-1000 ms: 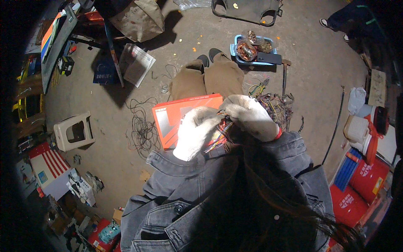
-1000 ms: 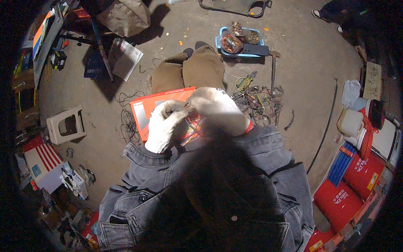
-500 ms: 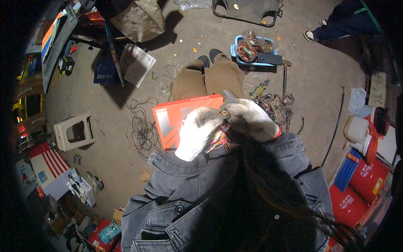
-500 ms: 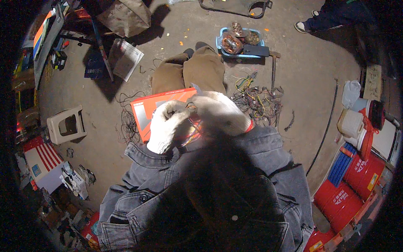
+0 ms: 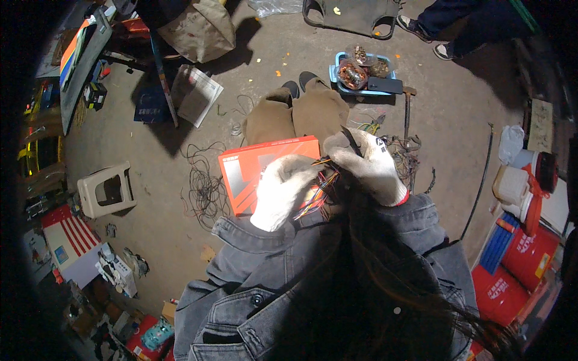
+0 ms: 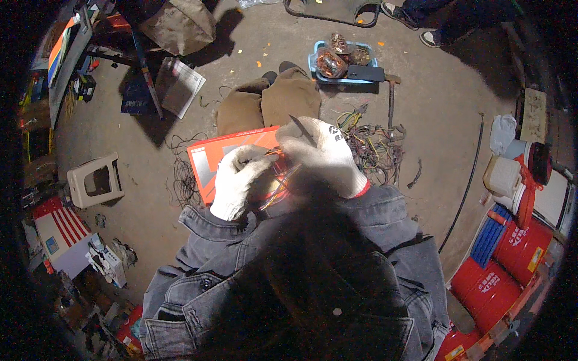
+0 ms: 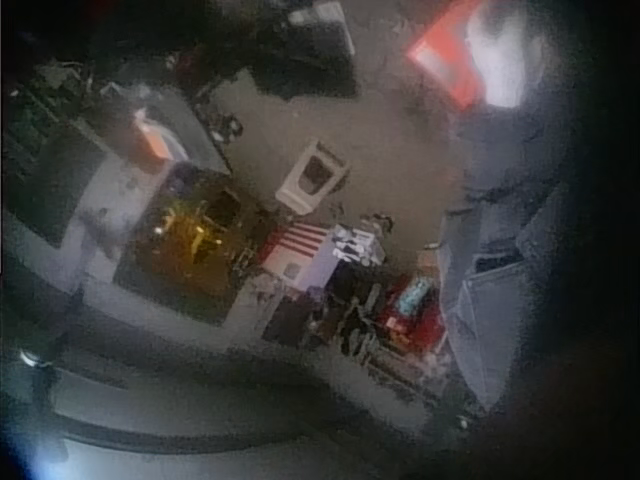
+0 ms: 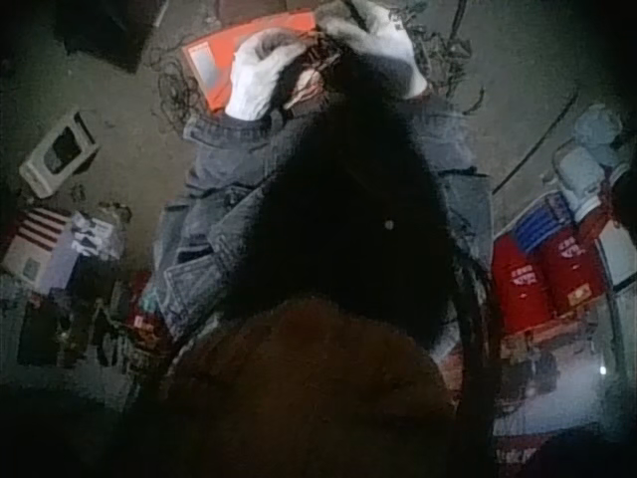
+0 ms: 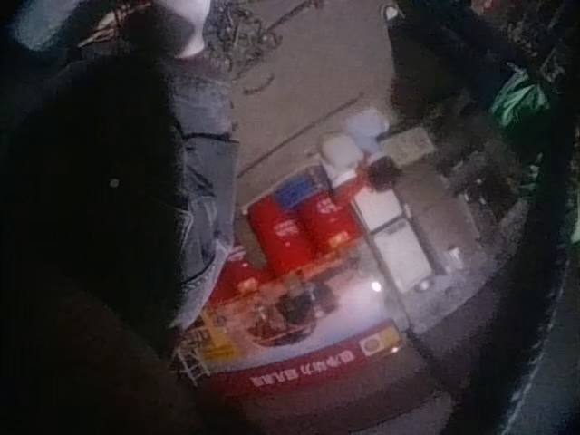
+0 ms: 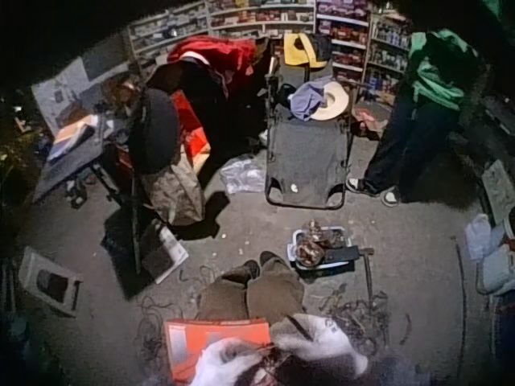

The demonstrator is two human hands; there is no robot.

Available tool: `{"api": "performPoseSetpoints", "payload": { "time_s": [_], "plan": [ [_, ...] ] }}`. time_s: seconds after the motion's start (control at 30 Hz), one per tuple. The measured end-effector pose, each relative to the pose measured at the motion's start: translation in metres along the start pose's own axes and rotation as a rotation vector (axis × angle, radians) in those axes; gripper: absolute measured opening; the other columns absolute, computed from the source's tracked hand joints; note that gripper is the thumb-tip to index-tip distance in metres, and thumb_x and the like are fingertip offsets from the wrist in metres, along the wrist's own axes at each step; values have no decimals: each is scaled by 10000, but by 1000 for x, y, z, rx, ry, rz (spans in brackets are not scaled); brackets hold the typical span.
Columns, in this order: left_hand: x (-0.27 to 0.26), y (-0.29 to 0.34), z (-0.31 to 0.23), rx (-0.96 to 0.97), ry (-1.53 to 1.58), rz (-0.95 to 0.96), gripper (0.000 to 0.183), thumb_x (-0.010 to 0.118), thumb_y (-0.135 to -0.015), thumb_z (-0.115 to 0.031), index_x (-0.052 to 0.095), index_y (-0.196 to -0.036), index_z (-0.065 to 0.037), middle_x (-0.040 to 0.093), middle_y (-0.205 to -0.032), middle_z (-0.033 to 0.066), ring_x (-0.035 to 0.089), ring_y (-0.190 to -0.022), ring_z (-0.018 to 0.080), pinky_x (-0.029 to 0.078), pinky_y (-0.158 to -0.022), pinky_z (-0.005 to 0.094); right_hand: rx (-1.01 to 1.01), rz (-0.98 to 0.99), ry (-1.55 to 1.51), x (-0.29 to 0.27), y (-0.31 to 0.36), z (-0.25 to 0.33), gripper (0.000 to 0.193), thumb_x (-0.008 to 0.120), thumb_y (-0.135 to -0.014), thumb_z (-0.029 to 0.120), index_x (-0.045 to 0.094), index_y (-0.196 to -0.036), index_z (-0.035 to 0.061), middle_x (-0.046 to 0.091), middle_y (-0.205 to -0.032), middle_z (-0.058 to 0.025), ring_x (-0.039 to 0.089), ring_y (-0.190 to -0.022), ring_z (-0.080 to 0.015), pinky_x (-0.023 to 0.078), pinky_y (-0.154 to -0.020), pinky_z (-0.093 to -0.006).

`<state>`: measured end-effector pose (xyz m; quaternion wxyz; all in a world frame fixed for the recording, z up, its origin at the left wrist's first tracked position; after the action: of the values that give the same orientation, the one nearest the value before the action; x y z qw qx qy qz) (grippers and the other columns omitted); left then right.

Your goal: The person sits on the floor and uses a screwdriver and wire cutters to strip, twist, and connect multiple colored wires within a harness. They repeatedly strip insulation, twist exposed conductors, and secure connections while handling the bundle over a red box.

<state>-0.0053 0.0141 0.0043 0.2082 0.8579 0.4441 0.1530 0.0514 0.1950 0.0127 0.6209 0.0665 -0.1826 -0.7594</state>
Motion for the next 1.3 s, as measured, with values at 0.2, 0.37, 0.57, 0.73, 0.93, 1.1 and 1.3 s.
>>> {"api": "performPoseSetpoints", "payload": {
  "time_s": [0.2, 0.37, 0.57, 0.73, 0.93, 1.1, 1.3],
  "plan": [
    [0, 0, 2, 46, -29, 5, 235, 739, -899, -141, 731, -1055, 34, 743, -920, 85, 664, -815, 132, 523, -748, 280, -131, 48, 455, 10, 1, 26, 288, 699, -922, 164, 687, -1137, -27, 730, -1003, -123, 687, -918, -181, 540, -838, -332],
    [-2, -1, 6, 25, -93, -25, 248, 748, -893, -158, 734, -1058, 28, 745, -918, 80, 665, -814, 129, 524, -750, 279, -168, 29, 572, 12, -2, 30, 279, 682, -944, 208, 699, -1111, -15, 730, -995, -160, 700, -916, -220, 537, -816, -360],
    [2, 0, 0, 23, -101, 27, 257, 755, -890, -156, 726, -1069, 25, 752, -937, 91, 677, -838, 130, 527, -769, 272, 24, 88, 380, 10, -2, 10, 300, 631, -969, 257, 688, -1068, -20, 720, -966, -160, 684, -904, -263, 520, -791, -384],
    [2, 1, 0, 15, -32, 43, 260, 736, -886, -112, 711, -1096, 39, 750, -983, 109, 691, -872, 149, 537, -787, 278, 99, 160, 106, 9, -1, -10, 337, 614, -952, 268, 665, -1093, -34, 689, -966, -169, 676, -914, -320, 512, -796, -394],
    [-3, 0, 9, -17, 74, 38, 268, 723, -879, -89, 705, -1109, 46, 750, -1003, 114, 700, -896, 162, 543, -816, 283, -48, 114, 123, -5, 2, -9, 340, 666, -930, 220, 651, -1174, -16, 688, -992, -151, 667, -916, -248, 514, -806, -365],
    [-2, 0, 8, -20, 60, 47, 260, 723, -878, -107, 712, -1091, 42, 750, -998, 110, 699, -896, 165, 542, -813, 290, 114, 167, -69, -2, 5, -13, 311, 685, -927, 235, 671, -1130, -1, 699, -1016, -111, 647, -941, -171, 515, -820, -355],
    [-2, 2, 7, -32, -51, 6, 264, 736, -865, -127, 720, -1077, 30, 751, -965, 110, 692, -874, 161, 536, -798, 293, 34, 98, 167, 0, -1, -2, 300, 683, -912, 244, 675, -1060, -16, 716, -908, -113, 679, -866, -190, 528, -777, -365]
  ]
}}
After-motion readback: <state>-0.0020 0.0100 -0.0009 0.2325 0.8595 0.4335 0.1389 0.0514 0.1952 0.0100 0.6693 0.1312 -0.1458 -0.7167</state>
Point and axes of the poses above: each hand's wrist, its own y-axis away from the middle knuckle, its own x-axis out of the palm, z = x × y, the point moved 6 cm from there along -y, towards the middle knuckle
